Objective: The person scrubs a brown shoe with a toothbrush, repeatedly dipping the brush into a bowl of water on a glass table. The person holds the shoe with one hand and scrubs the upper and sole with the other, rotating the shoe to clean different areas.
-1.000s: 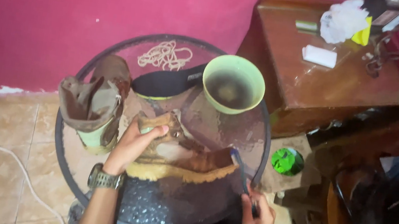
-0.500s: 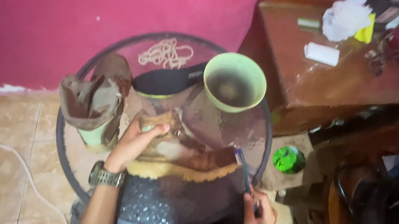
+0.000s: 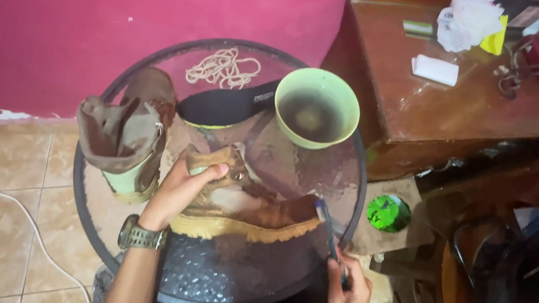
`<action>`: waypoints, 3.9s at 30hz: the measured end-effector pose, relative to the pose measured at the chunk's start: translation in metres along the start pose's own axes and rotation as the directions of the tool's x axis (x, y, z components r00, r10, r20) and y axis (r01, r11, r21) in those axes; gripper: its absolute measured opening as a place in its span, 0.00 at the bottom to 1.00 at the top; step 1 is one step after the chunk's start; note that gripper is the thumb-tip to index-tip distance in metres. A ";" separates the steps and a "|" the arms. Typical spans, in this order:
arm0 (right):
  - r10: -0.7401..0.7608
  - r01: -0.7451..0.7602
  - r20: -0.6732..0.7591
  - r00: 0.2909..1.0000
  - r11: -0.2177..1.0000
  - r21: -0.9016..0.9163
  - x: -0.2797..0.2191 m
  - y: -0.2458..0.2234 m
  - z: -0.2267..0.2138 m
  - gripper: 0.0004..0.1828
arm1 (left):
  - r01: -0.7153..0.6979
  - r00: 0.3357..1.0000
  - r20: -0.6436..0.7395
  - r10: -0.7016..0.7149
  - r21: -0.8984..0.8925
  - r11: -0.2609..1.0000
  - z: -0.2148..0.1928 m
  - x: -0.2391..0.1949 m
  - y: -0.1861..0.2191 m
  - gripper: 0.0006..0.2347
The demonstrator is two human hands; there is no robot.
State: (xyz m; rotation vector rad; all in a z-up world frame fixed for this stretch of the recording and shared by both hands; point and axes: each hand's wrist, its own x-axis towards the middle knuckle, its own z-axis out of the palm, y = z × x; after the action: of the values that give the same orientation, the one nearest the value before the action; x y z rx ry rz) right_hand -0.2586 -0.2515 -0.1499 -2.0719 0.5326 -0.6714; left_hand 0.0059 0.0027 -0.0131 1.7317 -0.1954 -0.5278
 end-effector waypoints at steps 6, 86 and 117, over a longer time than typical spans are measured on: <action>0.170 -0.164 -0.053 0.984 0.981 0.105 -0.004 0.028 0.008 0.14 | 0.002 1.000 -0.004 -0.002 -0.029 1.000 0.001 0.000 -0.002 0.12; -0.220 0.257 0.156 0.963 0.925 -0.281 0.003 -0.063 -0.045 0.11 | -0.045 0.957 -0.273 0.097 0.191 0.981 0.015 -0.048 -0.027 0.40; -0.168 0.356 0.406 0.898 0.819 -0.450 0.003 -0.076 -0.036 0.21 | -0.417 0.790 -0.248 0.560 0.453 0.788 0.026 -0.084 -0.099 0.45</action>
State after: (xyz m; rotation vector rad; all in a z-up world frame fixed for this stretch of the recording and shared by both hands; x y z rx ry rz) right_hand -0.2696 -0.2349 -0.0682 -2.7423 0.2230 -0.3085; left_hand -0.0949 0.0376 -0.0918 2.0155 -0.4955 0.2585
